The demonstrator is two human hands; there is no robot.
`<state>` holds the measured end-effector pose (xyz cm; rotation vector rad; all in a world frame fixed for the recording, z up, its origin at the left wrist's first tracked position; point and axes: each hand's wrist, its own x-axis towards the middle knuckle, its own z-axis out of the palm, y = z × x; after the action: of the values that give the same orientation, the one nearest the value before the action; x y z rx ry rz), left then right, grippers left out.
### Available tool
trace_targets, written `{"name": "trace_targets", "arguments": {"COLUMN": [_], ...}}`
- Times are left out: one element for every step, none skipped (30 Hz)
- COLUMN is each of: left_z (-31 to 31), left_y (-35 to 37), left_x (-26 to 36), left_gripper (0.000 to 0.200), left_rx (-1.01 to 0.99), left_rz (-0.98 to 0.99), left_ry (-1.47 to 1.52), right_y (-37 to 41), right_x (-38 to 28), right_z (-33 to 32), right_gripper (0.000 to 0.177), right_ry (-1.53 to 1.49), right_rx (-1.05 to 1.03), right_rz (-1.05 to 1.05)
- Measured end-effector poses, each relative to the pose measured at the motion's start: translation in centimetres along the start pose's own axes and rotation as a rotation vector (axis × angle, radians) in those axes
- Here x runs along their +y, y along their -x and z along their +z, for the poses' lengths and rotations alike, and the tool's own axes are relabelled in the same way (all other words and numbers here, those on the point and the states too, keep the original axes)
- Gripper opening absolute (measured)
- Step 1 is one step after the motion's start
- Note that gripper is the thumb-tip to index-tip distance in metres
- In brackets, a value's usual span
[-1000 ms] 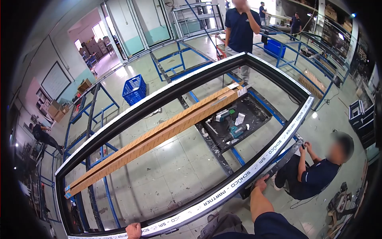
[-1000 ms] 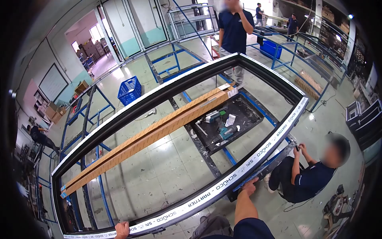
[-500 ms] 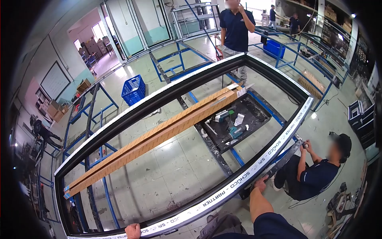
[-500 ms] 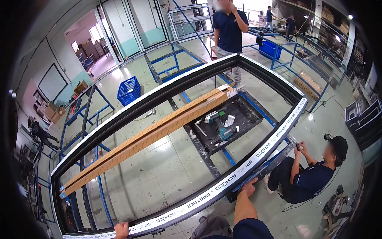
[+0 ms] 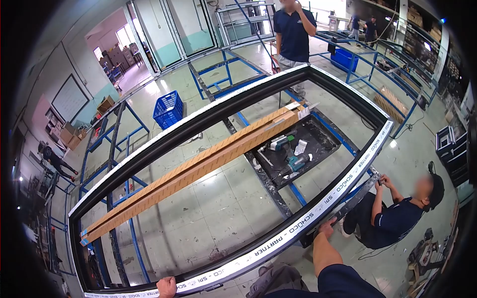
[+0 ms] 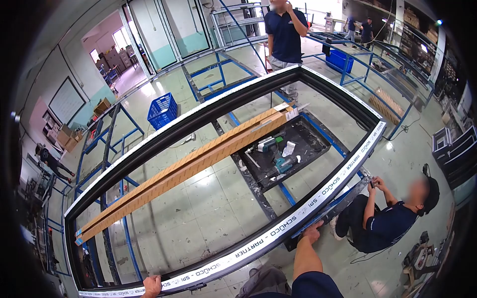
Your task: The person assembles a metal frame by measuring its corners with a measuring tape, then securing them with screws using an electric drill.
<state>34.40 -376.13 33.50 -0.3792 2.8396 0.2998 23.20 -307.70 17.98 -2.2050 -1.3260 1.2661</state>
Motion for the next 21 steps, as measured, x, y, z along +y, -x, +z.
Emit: {"name": "trace_targets", "arguments": {"left_z": [0.5,0.5,0.5,0.5,0.6,0.7,0.8,0.8,0.8,0.9,1.1,1.5,2.0,1.8,1.6,1.5,1.4,1.3,1.1,1.2,1.2], "left_y": [-0.1,0.0,0.1,0.2,0.2,0.0,-0.1,-0.1,-0.1,-0.1,-0.2,-0.4,-0.5,-0.5,-0.4,-0.4,-0.3,-0.2,-0.2,-0.2,-0.2], "left_x": [-0.4,-0.4,-0.4,-0.4,-0.6,-0.7,-0.8,-0.9,-1.0,-1.1,-1.3,-1.8,-2.4,-2.3,-2.1,-1.9,-1.8,-1.6,-1.4,-1.5,-1.5], "left_gripper": [0.04,0.04,0.04,0.04,0.04,0.04,0.04,0.04,0.04,0.04,0.039,0.037,0.036,0.036,0.036,0.036,0.038,0.04,0.042,0.042,0.042], "left_rx": [0.069,0.072,0.075,0.078,0.074,0.07,0.065,0.07,0.075,0.081,0.088,0.096,0.103,0.097,0.09,0.083,0.084,0.085,0.086,0.087,0.088], "left_rz": [0.045,0.048,0.051,0.054,0.048,0.042,0.036,0.054,0.072,0.089,0.087,0.085,0.084,0.082,0.081,0.079,0.082,0.085,0.089,0.086,0.083], "left_ry": [-0.015,-0.004,0.007,0.018,0.007,-0.003,-0.014,-0.001,0.013,0.027,0.016,0.004,-0.007,0.001,0.01,0.019,0.027,0.035,0.042,0.042,0.042], "right_y": [-0.1,0.1,0.3,0.5,0.7,0.4,0.1,-0.1,-0.3,-0.5,-0.5,-0.6,-0.7,-0.6,-0.6,-0.5,-0.1,0.2,0.6,0.9,0.9], "right_x": [0.0,-0.1,-0.1,-0.3,-0.4,-0.3,-0.1,0.0,0.2,0.3,0.3,0.4,0.4,0.4,0.4,0.4,0.1,-0.1,-0.3,-0.4,-0.3], "right_z": [0.1,0.0,-0.1,-0.2,-0.4,-0.2,0.1,0.1,0.1,0.1,0.1,0.2,0.2,0.2,0.2,0.1,-0.1,-0.3,-0.5,-0.6,-0.6], "right_gripper": [0.106,0.106,0.106,0.106,0.106,0.106,0.106,0.106,0.106,0.107,0.107,0.107,0.107,0.106,0.106,0.106,0.106,0.106,0.106,0.106,0.106], "right_ry": [-0.006,-0.012,-0.006,-0.001,0.004,0.002,0.002,0.002,-0.004,-0.01,-0.017,0.0,0.016,0.033,0.027,0.023,0.017,0.013,0.008,0.004,-0.014], "right_rx": [0.003,0.007,0.009,0.011,0.014,0.018,0.022,0.026,0.01,-0.006,-0.024,-0.015,-0.007,0.002,-0.001,-0.004,-0.007,-0.013,-0.018,-0.024,-0.031], "right_rz": [0.005,0.01,0.007,0.003,0.0,0.0,0.002,0.003,0.002,0.0,-0.002,-0.005,-0.007,-0.01,-0.007,-0.004,-0.002,0.0,0.001,0.003,0.002]}}
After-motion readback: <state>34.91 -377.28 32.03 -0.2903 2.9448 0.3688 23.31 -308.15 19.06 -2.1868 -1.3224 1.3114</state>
